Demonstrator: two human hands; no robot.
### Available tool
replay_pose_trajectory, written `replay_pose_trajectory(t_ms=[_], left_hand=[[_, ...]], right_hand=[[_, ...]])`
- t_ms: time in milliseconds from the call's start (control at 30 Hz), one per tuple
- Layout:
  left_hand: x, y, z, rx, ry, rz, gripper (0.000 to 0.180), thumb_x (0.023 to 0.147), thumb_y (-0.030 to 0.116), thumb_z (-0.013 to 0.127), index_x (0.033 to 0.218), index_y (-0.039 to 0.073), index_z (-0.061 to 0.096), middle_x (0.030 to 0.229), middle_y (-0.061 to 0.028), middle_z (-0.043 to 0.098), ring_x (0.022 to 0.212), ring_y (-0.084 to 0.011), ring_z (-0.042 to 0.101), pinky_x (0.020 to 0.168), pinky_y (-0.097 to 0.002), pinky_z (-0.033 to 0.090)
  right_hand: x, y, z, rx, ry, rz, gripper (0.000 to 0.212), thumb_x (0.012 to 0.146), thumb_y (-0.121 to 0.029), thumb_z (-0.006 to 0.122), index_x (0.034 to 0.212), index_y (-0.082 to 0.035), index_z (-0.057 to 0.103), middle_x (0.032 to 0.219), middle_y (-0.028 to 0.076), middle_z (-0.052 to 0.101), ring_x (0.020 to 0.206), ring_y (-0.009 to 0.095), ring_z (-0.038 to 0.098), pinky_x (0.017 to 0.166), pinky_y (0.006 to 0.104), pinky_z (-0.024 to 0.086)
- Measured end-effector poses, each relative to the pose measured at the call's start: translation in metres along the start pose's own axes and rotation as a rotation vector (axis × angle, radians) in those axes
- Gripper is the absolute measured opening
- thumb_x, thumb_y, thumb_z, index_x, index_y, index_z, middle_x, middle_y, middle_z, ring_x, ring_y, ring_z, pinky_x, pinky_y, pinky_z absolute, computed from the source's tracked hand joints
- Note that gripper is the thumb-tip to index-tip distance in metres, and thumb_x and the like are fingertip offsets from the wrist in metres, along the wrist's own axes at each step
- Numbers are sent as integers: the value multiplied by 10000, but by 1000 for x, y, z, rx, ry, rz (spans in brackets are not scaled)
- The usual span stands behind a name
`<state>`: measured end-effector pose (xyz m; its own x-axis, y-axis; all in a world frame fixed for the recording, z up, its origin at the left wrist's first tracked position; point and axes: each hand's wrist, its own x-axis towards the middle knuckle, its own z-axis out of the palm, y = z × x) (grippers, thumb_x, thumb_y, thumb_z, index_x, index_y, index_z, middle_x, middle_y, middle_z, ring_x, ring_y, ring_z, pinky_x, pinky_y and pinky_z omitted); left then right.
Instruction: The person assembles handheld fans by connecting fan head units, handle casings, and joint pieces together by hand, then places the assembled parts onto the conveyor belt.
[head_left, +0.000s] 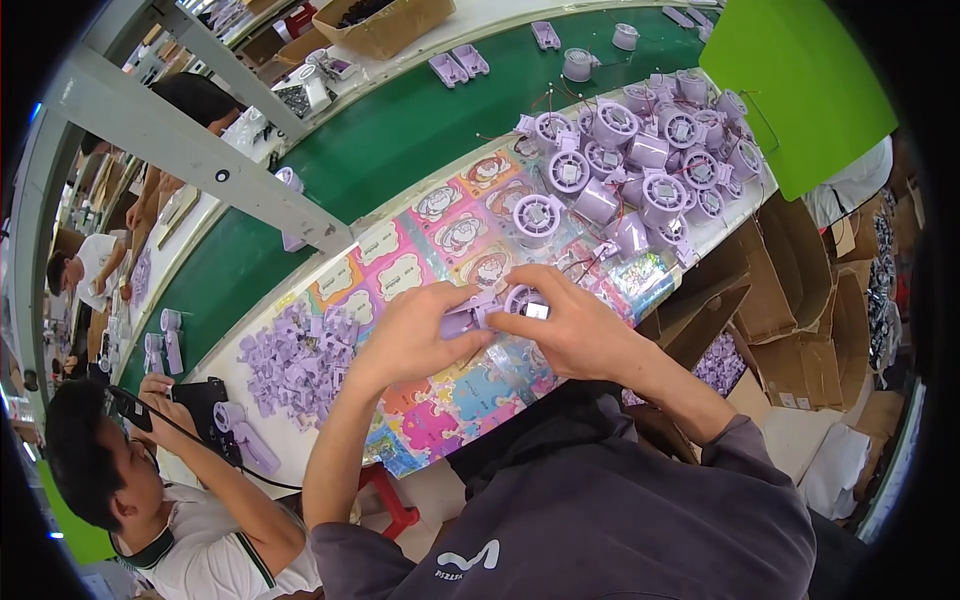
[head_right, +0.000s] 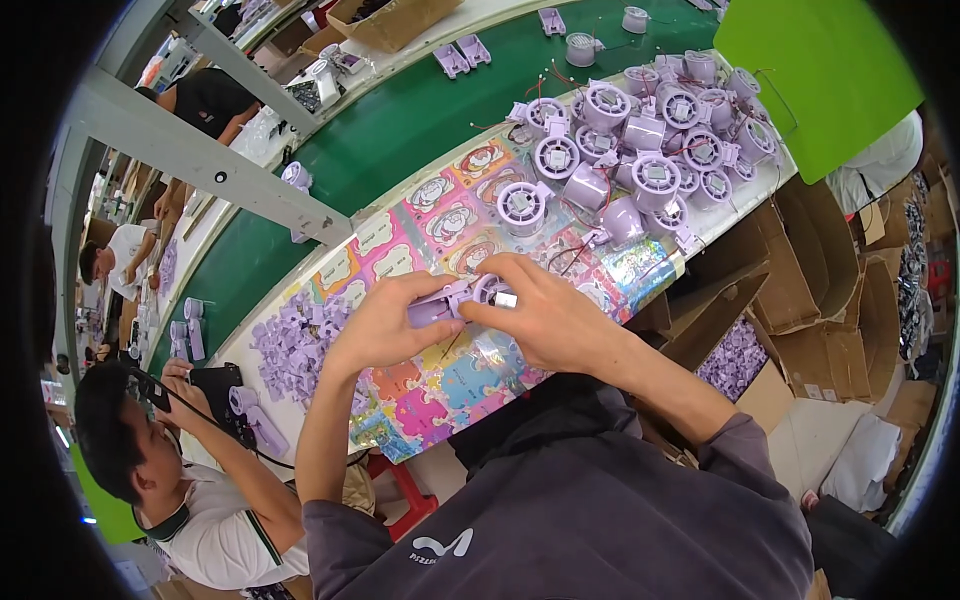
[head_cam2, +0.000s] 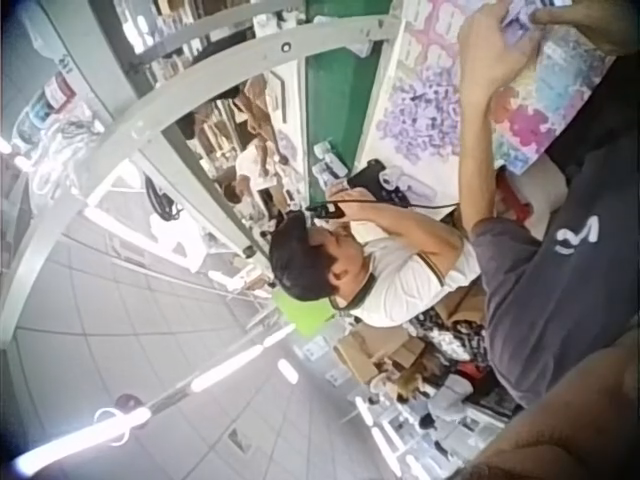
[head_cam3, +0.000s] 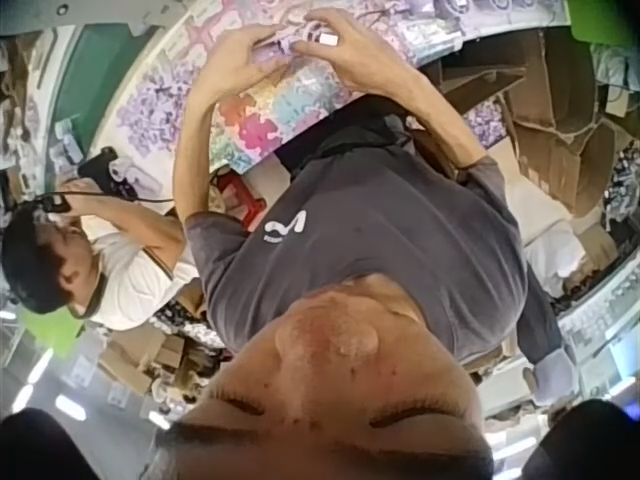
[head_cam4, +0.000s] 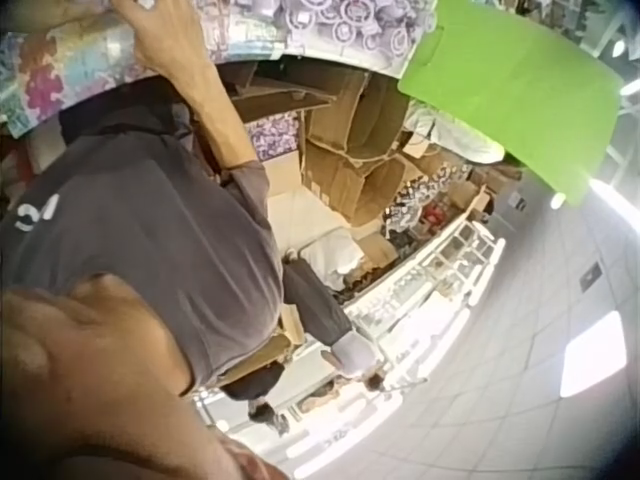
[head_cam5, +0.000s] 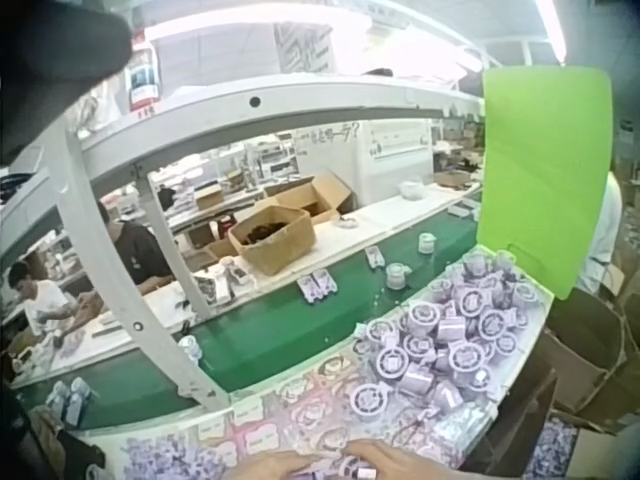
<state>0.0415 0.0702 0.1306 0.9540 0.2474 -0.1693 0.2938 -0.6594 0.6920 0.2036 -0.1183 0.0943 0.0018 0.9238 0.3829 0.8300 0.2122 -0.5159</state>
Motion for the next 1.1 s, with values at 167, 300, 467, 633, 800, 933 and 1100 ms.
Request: replay_pose_trajectory(t_ms=[167, 300, 467, 633, 800, 933, 1100], left_hand=[[1, -13, 14, -81, 112, -46, 485, 764, 271, 842, 1150, -1, 736, 1009, -211, 744, 926, -383, 716, 842, -428, 550], [-2, -12, 21, -204, 224, -33, 447, 779, 222, 839, 1162, 12, 747, 978, -202, 750, 869, -302, 737, 786, -364, 550], [-2, -10, 24, -222, 229, -85, 388, 819, 42, 791, 1188, -45, 713, 1003, -120, 753, 901, -145, 688, 812, -297, 541], [12, -28, 28, -498, 308, -28, 396, 824, 25, 785, 1212, -24, 723, 1020, -91, 755, 898, -119, 672, 818, -277, 537], [39, -27, 19, -633, 332, -34, 346, 839, 87, 788, 1169, -9, 746, 955, -77, 771, 883, -99, 677, 812, -267, 539], [97, -77, -14, -539, 654, -191, 278, 860, 168, 785, 1062, -22, 772, 801, -38, 716, 704, -92, 577, 662, -278, 477], [175, -151, -66, -404, 994, -559, 357, 851, 315, 789, 936, -31, 771, 809, -135, 731, 692, -210, 664, 676, -357, 512]], right_hand=[[7, 0, -4, -78, 37, -87, 558, 690, 73, 685, 1208, -134, 684, 1311, 195, 520, 1238, 410, 537, 1000, 453, 510], [14, 1, -10, -65, 12, -124, 596, 635, 100, 667, 1185, -126, 684, 1310, 176, 522, 1269, 406, 512, 1020, 458, 507], [18, 10, -13, -50, 4, -160, 614, 602, 120, 649, 1166, -118, 692, 1314, 169, 522, 1292, 397, 497, 1021, 457, 510], [29, 19, -19, -80, 66, -207, 633, 603, 116, 649, 1190, -118, 697, 1355, 153, 523, 1313, 389, 494, 1027, 469, 511], [32, 23, -20, -107, 265, -10, 646, 678, 110, 625, 1276, -132, 653, 1403, 162, 527, 1291, 379, 507, 1033, 474, 502], [12, 29, 2, -107, 370, -52, 532, 728, 11, 659, 1244, -114, 680, 1184, 98, 669, 962, 295, 669, 805, 389, 559], [-15, 34, 29, 54, 94, 2, 463, 776, -12, 658, 1230, -101, 673, 1000, 66, 661, 818, 260, 673, 696, 376, 544]])
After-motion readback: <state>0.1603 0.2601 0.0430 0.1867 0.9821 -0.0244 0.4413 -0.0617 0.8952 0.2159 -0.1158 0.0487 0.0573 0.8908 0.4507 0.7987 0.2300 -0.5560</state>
